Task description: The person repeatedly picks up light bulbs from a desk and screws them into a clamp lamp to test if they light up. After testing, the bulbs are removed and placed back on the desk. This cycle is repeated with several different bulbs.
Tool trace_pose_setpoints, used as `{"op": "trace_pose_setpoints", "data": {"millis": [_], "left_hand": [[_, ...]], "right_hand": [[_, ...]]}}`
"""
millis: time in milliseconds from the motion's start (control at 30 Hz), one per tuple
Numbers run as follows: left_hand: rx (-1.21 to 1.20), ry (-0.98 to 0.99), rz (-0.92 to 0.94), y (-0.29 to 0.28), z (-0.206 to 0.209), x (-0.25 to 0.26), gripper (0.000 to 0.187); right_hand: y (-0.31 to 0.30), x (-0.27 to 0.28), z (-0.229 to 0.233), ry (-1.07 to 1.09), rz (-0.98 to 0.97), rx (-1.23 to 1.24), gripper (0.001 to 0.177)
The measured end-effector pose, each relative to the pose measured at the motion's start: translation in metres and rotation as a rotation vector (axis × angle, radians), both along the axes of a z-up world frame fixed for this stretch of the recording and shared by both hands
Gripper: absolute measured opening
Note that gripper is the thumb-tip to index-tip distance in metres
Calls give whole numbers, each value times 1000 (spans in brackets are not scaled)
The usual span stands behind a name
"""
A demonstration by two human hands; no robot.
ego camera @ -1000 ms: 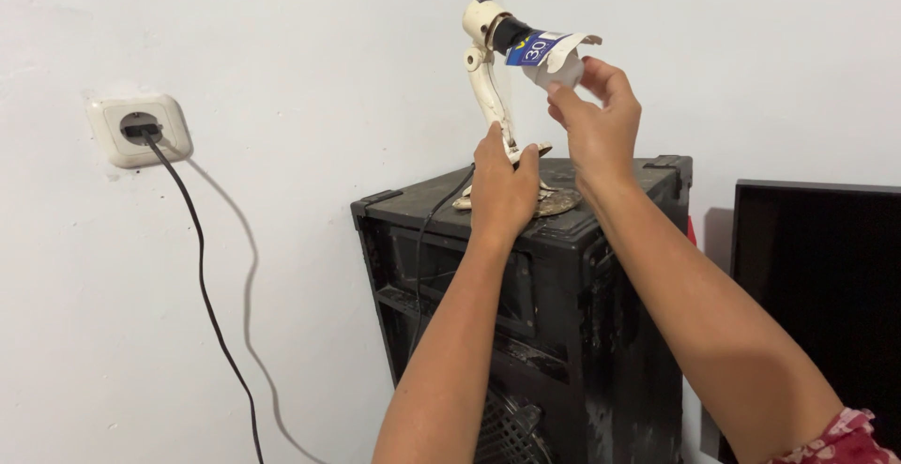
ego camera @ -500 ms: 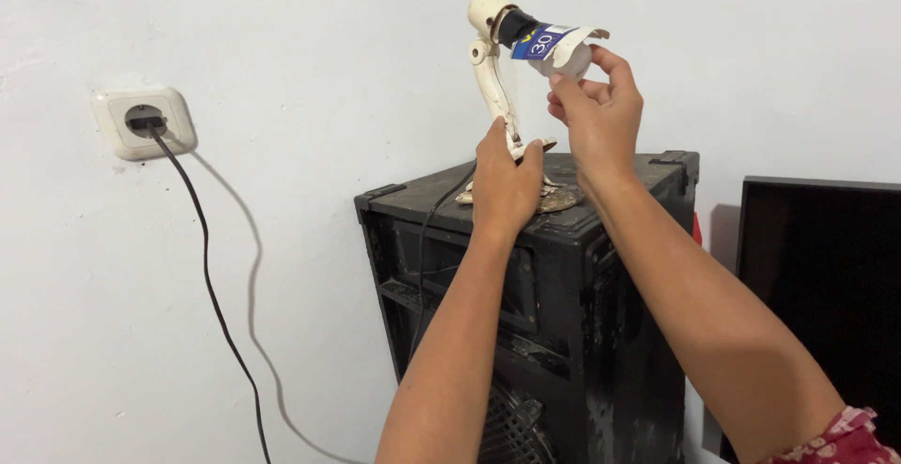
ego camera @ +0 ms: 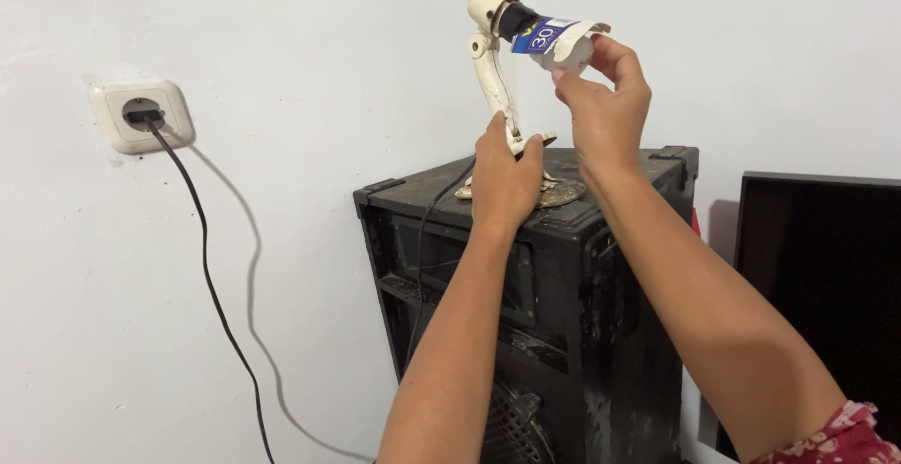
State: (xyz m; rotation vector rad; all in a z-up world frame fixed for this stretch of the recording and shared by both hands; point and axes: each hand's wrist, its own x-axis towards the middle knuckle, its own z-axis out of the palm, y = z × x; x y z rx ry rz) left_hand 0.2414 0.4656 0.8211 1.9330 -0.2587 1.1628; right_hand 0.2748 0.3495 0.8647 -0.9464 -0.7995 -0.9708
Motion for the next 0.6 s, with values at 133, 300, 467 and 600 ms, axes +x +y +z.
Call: {"op": "trace_pose_setpoints", "data": {"millis": [133,300,467,600], "left_hand": [[4,-7,1,0,1,-1,73],[-17,6,-7,-2,0,-3,72],[-14,10,-12,-1,1,-6,73],[-19,13,-9,-2,2,-7,73]], "right_hand": [[1,3,1,52,-9,13,43],[2,-15,3,152,112,10,43],[3,4,-4,74,12,-23,41],[2,5,0,174,96,16,37]]}}
